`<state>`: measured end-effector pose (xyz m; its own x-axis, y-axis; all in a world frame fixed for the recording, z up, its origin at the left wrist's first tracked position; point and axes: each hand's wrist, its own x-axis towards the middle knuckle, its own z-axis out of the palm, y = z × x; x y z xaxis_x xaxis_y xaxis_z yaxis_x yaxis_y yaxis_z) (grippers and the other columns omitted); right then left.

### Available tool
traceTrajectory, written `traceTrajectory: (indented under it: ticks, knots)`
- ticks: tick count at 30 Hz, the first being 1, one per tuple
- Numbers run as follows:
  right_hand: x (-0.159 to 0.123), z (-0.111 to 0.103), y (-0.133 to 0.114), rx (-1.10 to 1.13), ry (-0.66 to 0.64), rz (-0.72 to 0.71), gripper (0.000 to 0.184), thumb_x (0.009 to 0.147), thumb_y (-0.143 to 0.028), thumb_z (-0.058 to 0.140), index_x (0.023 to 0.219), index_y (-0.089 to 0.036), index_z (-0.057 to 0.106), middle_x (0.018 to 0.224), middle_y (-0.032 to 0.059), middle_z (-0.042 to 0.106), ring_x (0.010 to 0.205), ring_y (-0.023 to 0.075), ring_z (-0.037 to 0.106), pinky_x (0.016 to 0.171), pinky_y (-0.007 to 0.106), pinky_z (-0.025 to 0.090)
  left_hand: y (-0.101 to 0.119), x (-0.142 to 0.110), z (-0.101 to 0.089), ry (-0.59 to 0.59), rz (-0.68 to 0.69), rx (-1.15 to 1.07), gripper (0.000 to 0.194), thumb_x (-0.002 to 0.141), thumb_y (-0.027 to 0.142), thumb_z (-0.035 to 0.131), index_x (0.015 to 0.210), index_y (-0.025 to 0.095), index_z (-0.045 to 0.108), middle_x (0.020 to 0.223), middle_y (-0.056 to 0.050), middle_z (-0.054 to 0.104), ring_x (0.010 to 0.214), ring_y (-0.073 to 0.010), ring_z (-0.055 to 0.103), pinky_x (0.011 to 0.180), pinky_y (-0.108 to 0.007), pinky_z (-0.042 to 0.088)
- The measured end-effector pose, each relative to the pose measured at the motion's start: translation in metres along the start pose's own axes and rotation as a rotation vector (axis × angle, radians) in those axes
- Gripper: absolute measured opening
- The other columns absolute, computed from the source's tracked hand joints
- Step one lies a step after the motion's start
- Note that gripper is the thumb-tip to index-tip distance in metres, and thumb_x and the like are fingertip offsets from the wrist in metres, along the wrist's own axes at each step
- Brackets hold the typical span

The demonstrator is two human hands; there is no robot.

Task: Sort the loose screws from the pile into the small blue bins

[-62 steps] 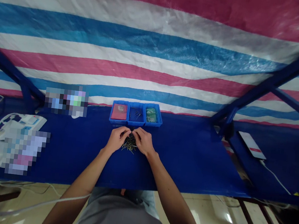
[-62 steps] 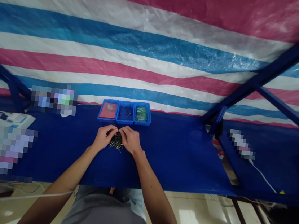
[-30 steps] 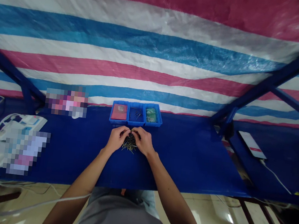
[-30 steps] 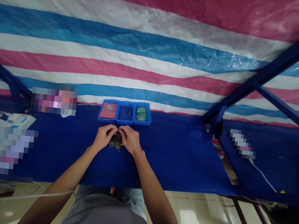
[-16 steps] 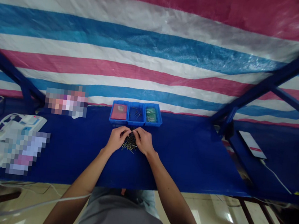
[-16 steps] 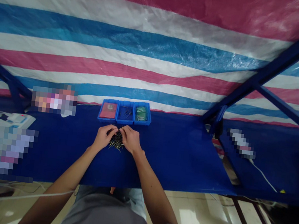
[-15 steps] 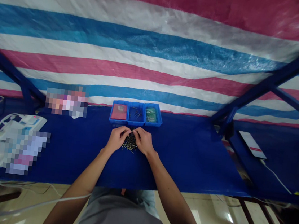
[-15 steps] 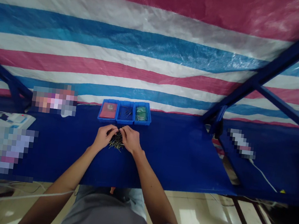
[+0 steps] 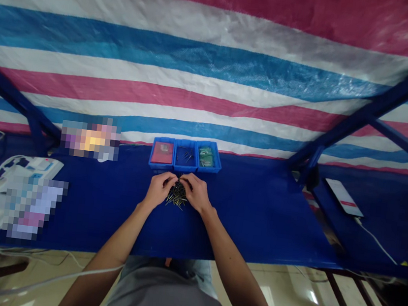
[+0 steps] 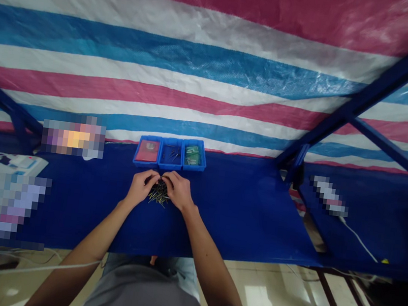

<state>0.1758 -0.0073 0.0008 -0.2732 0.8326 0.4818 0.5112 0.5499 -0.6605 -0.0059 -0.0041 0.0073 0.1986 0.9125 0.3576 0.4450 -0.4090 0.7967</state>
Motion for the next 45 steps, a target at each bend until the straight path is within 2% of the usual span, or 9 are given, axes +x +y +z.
traceTrajectory:
  ticks: [5, 11, 13, 16, 18, 20, 28, 37, 45]
  knots:
    - [0.000, 0.000, 0.000, -0.070, -0.009, 0.004, 0.027, 0.104, -0.035, 0.042, 0.095, -0.021, 0.064, 0.087, 0.0041, 0.066, 0.073, 0.0143, 0.060, 0.070, 0.024, 0.041, -0.001, -0.001, 0.002, -0.012, 0.016, 0.012, 0.025, 0.096, 0.033, 0.054, 0.081, 0.017, 0.066, 0.070, 0.000, 0.065, 0.062, -0.0119, 0.057, 0.063, -0.023, 0.042]
    - [-0.001, 0.003, 0.000, -0.184, -0.026, 0.066, 0.043, 0.105, -0.036, 0.037, 0.067, -0.020, 0.051, 0.059, -0.0010, 0.053, 0.054, 0.0120, 0.048, 0.059, 0.025, 0.032, -0.004, -0.002, 0.004, -0.028, 0.058, 0.028, 0.024, 0.096, 0.033, 0.054, 0.084, 0.017, 0.067, 0.072, -0.001, 0.066, 0.066, -0.0131, 0.058, 0.065, -0.023, 0.042]
    - [-0.001, 0.002, 0.000, -0.159, -0.032, 0.070, 0.042, 0.105, -0.037, 0.038, 0.069, -0.020, 0.053, 0.061, -0.0005, 0.056, 0.056, 0.0123, 0.051, 0.060, 0.025, 0.033, -0.004, -0.002, 0.004, -0.026, 0.049, 0.029, 0.025, 0.096, 0.033, 0.053, 0.083, 0.017, 0.066, 0.071, -0.001, 0.066, 0.064, -0.0128, 0.057, 0.064, -0.023, 0.042]
    - [-0.001, -0.001, -0.002, -0.067, -0.026, 0.052, 0.027, 0.103, -0.038, 0.045, 0.092, -0.020, 0.062, 0.078, 0.0015, 0.066, 0.065, 0.0134, 0.059, 0.065, 0.024, 0.039, -0.003, -0.001, 0.002, -0.001, 0.019, 0.017, 0.027, 0.097, 0.034, 0.052, 0.080, 0.016, 0.064, 0.070, 0.000, 0.065, 0.063, -0.0123, 0.057, 0.064, -0.023, 0.042]
    - [-0.001, -0.002, -0.003, -0.017, -0.018, 0.030, 0.021, 0.101, -0.036, 0.048, 0.108, -0.022, 0.063, 0.091, 0.0033, 0.070, 0.074, 0.0146, 0.063, 0.071, 0.024, 0.043, -0.002, 0.000, 0.001, 0.009, 0.009, 0.013, 0.029, 0.097, 0.035, 0.052, 0.079, 0.016, 0.063, 0.069, 0.000, 0.065, 0.062, -0.0124, 0.057, 0.064, -0.022, 0.042]
    - [-0.001, -0.001, -0.002, 0.002, -0.017, 0.010, 0.022, 0.102, -0.032, 0.047, 0.112, -0.023, 0.064, 0.098, 0.0047, 0.071, 0.082, 0.0159, 0.066, 0.076, 0.025, 0.046, -0.002, 0.000, 0.001, 0.002, 0.007, 0.012, 0.030, 0.097, 0.036, 0.051, 0.078, 0.016, 0.063, 0.069, -0.001, 0.064, 0.062, -0.0126, 0.057, 0.064, -0.022, 0.042]
    - [-0.001, 0.002, 0.003, 0.017, -0.007, 0.005, 0.024, 0.103, -0.031, 0.045, 0.103, -0.022, 0.068, 0.093, 0.0052, 0.070, 0.082, 0.0159, 0.066, 0.077, 0.025, 0.047, -0.001, -0.001, 0.001, -0.068, 0.015, 0.026, 0.024, 0.097, 0.034, 0.051, 0.088, 0.017, 0.065, 0.072, 0.000, 0.066, 0.062, -0.0118, 0.057, 0.062, -0.022, 0.041]
    - [-0.001, 0.004, 0.000, -0.075, -0.054, 0.009, 0.028, 0.105, -0.031, 0.037, 0.094, -0.021, 0.061, 0.088, 0.0042, 0.067, 0.075, 0.0147, 0.061, 0.071, 0.025, 0.040, -0.004, 0.000, 0.004, -0.075, 0.076, 0.034, 0.032, 0.100, 0.034, 0.046, 0.079, 0.018, 0.064, 0.074, -0.002, 0.066, 0.071, -0.0145, 0.062, 0.072, -0.025, 0.045]
    - [-0.001, 0.012, 0.002, -0.189, -0.074, 0.084, 0.043, 0.106, -0.037, 0.033, 0.071, -0.020, 0.052, 0.063, -0.0005, 0.056, 0.057, 0.0126, 0.052, 0.061, 0.025, 0.031, -0.006, -0.001, 0.005, -0.065, 0.105, 0.032, 0.027, 0.099, 0.028, 0.048, 0.082, 0.018, 0.066, 0.077, -0.002, 0.067, 0.073, -0.0144, 0.062, 0.075, -0.025, 0.046]
